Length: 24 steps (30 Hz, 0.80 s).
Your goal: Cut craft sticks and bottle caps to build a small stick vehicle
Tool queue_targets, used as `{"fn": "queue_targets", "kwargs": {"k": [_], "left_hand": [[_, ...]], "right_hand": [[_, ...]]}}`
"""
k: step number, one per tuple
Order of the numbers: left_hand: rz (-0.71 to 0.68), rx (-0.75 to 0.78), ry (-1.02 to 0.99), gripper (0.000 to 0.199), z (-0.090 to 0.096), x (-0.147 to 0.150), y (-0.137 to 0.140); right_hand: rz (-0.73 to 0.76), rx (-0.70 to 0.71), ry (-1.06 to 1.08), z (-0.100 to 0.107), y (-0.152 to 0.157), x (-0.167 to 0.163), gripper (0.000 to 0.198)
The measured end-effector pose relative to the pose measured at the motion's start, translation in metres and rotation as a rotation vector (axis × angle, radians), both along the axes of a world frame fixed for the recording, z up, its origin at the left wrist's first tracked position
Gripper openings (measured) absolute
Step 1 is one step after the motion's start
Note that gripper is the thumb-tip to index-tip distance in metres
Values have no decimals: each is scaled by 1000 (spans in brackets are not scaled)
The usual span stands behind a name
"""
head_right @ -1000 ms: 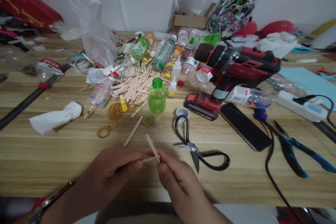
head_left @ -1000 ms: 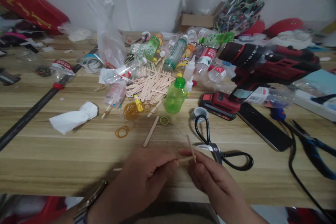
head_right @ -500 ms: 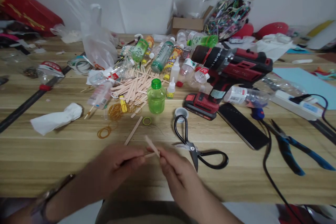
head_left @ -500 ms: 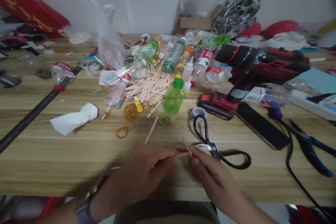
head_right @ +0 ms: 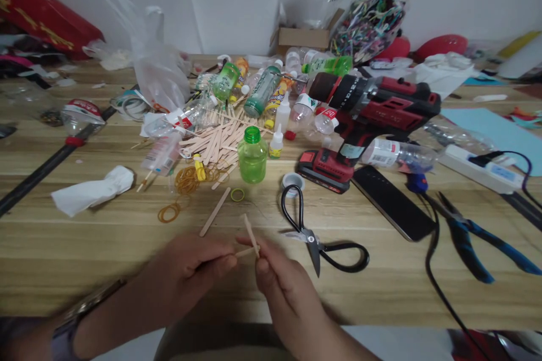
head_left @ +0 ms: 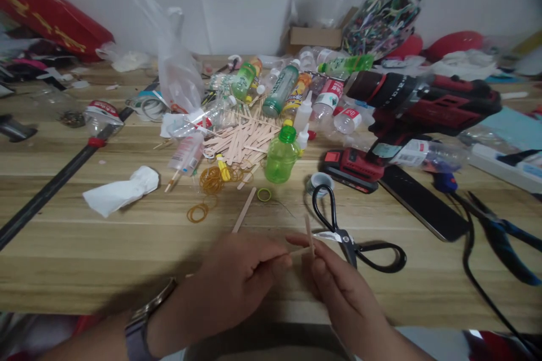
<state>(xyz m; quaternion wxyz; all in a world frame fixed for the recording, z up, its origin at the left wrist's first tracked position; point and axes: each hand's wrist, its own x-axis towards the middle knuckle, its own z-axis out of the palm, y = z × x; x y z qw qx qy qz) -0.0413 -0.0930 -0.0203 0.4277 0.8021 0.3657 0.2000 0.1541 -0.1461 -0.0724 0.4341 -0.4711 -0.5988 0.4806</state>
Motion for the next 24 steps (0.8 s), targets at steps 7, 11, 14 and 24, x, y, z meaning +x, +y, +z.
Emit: {"fn": "queue_targets", "kwargs": {"k": [7, 11, 14, 24], "left_hand": [[-180, -844, -124, 43, 0, -1, 6], [-152, -689, -86, 46, -5, 0, 7], [-30, -51, 45, 36, -7, 1, 4], [-21, 386, 123, 24, -17, 1, 1]], "right_hand": [[397, 445, -322, 27, 29, 37, 35], [354, 450, -342, 25, 29, 33, 32], [124, 98, -146, 18, 16, 14, 38], [-116, -432, 235, 15, -3, -19, 64]]}}
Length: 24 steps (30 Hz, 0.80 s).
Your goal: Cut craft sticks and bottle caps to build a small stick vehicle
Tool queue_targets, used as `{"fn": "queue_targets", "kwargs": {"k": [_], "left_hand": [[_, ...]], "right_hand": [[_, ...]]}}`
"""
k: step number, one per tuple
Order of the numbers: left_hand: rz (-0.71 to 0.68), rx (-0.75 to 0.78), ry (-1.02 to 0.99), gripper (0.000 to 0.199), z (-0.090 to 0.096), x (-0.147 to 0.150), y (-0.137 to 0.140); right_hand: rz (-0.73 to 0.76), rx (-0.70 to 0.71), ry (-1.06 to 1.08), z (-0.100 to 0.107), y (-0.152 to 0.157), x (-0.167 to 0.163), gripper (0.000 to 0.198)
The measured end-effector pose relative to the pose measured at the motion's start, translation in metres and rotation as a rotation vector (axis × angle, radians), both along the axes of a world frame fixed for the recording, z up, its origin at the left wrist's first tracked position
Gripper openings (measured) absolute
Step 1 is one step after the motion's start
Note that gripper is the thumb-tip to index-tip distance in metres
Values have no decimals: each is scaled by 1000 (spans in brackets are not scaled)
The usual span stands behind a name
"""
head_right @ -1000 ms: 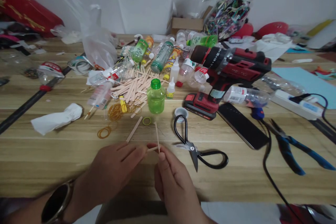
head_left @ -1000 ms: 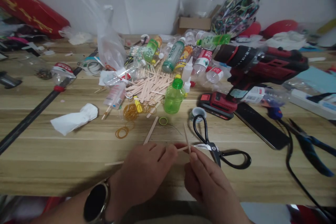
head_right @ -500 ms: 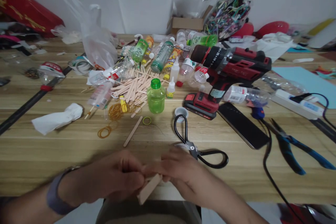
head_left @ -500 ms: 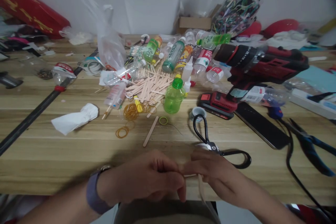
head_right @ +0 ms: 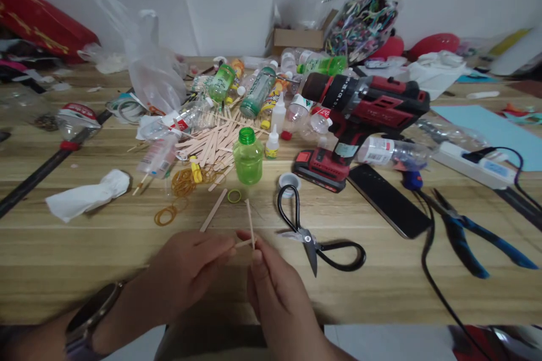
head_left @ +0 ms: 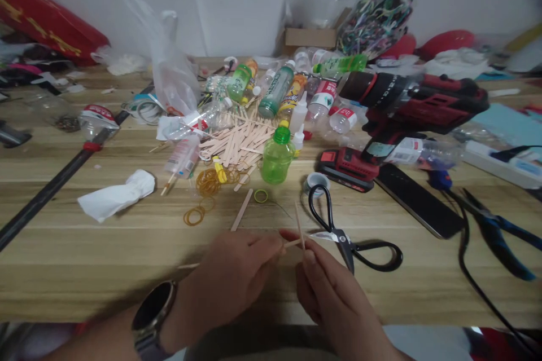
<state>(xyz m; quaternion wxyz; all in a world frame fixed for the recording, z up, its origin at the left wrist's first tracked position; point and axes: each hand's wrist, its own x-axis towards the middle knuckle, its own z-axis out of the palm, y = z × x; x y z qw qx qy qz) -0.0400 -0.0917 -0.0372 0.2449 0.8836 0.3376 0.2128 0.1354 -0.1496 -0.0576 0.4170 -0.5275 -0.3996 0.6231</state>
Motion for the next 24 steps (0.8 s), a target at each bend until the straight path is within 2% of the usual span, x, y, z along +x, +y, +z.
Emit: {"fn": "queue_targets", "kwargs": {"k": [4, 7, 11, 14, 17, 19, 22, 24], "left_hand": [[-27, -482, -170, 40, 16, 1, 2], [-66, -835, -236, 41, 18, 1, 5], [-96, -1286, -381, 51, 7, 2, 6], [-128, -1429, -430, 55, 2, 2, 7], [-145, -1301, -355, 58, 2, 0, 13], [-122, -1080, -276, 57, 2, -2, 19], [-104, -715, -161, 44, 0, -3, 23], [-46, -444, -85, 38, -5, -2, 19]], "right_hand": [[216, 434, -271, -10, 8, 25, 45], [381, 727, -460, -3, 21, 43, 35], [429, 906, -537, 9, 35, 51, 49], [447, 995, -577, 13, 38, 49, 50], [396, 952, -568, 12, 35, 46, 45], [337, 830, -515, 10, 30, 43, 38], [304, 583, -365, 5, 22, 35, 19], [271, 400, -255, 1, 19, 28, 28]]}}
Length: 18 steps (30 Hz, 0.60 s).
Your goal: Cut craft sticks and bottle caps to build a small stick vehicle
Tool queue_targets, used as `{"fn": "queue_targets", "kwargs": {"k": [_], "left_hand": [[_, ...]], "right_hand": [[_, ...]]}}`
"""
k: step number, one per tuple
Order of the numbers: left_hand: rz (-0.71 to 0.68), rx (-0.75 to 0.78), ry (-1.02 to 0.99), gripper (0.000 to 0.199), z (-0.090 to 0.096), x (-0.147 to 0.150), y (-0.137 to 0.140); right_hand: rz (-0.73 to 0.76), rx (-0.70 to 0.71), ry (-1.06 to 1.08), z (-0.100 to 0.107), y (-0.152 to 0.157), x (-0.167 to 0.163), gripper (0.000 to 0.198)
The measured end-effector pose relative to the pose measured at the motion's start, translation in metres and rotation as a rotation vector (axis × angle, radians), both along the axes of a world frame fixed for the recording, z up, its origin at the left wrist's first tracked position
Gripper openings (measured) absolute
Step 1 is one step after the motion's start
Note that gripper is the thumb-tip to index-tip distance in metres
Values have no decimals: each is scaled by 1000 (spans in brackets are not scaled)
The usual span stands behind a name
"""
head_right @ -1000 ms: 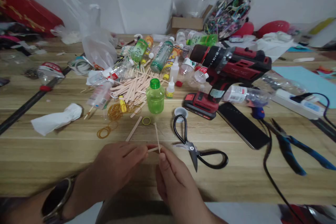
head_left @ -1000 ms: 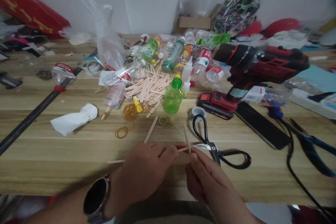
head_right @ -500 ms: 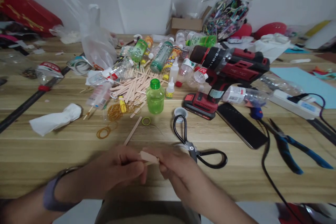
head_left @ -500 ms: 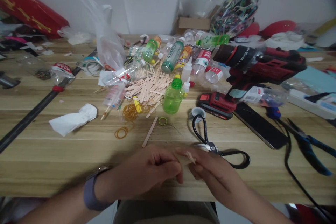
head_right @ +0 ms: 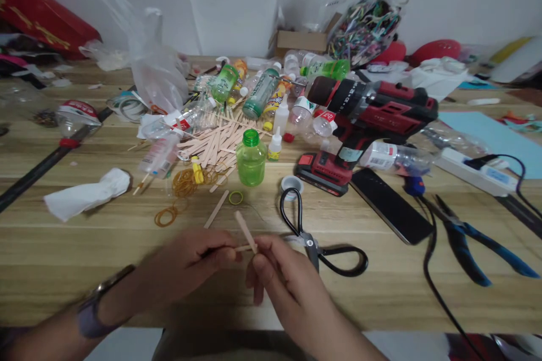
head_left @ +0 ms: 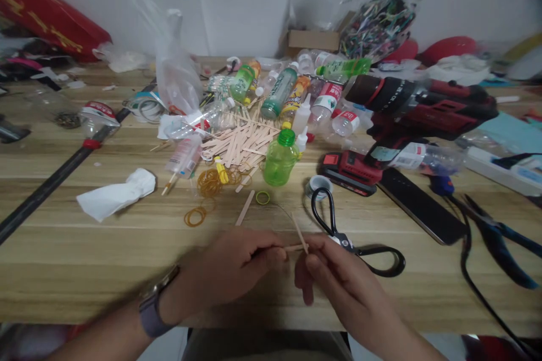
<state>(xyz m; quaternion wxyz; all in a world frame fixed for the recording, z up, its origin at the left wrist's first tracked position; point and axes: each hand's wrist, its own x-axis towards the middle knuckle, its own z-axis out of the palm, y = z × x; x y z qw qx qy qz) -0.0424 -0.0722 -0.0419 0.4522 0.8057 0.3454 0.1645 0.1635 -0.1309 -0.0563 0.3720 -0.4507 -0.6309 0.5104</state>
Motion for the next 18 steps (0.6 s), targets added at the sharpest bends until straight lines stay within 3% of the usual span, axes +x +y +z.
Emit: {"fn": "queue_targets", "kwargs": {"k": [5, 8, 13, 18], "left_hand": [[145, 826, 179, 35, -14, 6, -16], [184, 1085, 240, 36, -15, 8, -21], [226, 1147, 302, 35, -8, 9, -20], [194, 993, 343, 29, -6, 8, -21]], "right_hand": [[-133, -346, 234, -14, -3, -16, 47], [-145, -469, 328, -14, -3, -22, 48], [-186, -512, 258, 5, 2, -27, 50], [-208, -327, 3, 8, 0, -32, 62]]}}
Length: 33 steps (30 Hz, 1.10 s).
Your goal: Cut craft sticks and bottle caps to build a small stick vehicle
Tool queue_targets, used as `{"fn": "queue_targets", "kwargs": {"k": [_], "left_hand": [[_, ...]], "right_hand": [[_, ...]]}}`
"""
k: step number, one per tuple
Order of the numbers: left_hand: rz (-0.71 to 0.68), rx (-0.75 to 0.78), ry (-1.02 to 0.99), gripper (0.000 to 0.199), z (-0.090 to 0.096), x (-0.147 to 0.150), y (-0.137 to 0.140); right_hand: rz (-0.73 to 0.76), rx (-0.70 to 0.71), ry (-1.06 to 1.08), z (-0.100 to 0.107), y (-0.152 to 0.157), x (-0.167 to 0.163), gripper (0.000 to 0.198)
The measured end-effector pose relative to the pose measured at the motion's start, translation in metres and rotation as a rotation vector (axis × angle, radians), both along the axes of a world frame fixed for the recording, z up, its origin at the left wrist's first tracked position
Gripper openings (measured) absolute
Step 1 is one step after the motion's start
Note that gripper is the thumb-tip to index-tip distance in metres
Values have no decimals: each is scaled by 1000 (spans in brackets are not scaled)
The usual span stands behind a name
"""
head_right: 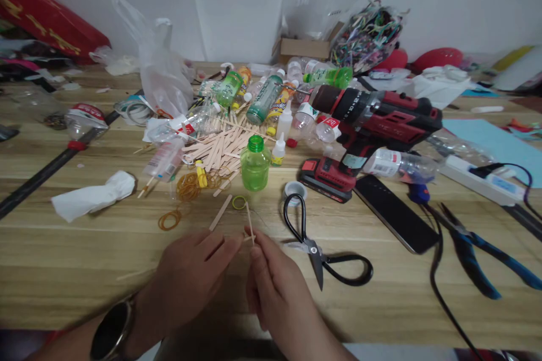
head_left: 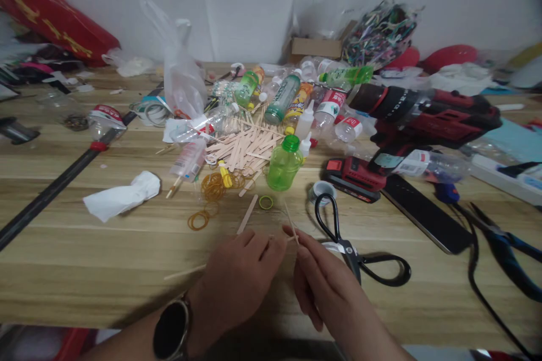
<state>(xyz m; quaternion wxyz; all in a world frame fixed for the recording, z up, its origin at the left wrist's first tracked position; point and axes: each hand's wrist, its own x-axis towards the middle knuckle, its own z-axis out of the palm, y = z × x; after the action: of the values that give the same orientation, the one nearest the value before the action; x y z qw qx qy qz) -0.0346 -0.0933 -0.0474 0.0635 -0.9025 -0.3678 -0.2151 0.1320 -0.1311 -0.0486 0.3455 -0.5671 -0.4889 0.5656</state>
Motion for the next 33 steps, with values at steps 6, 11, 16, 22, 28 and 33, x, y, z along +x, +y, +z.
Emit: {"fn": "queue_targets", "kwargs": {"k": [6, 11, 16, 22, 28, 33], "left_hand": [[-86, -240, -164, 25, 5, -3, 2], [-129, -498, -311, 25, 11, -8, -1], [-133, -908, -412, 24, 13, -9, 0], [-131, -1192, -546, 37, 23, -7, 3], [-227, -1762, -632, 44, 21, -7, 4], [-269, -1835, -640, 46, 17, -6, 10]], "right_hand": [[-1, 22, 115, -9, -10, 1, 69], [87, 47, 256, -17, -8, 14, 61], [326, 258, 125, -19, 1, 33, 43], [410, 495, -136, -9, 5, 46, 39], [641, 718, -251, 18, 15, 57, 39], [609, 871, -417, 21, 24, 55, 43]]}}
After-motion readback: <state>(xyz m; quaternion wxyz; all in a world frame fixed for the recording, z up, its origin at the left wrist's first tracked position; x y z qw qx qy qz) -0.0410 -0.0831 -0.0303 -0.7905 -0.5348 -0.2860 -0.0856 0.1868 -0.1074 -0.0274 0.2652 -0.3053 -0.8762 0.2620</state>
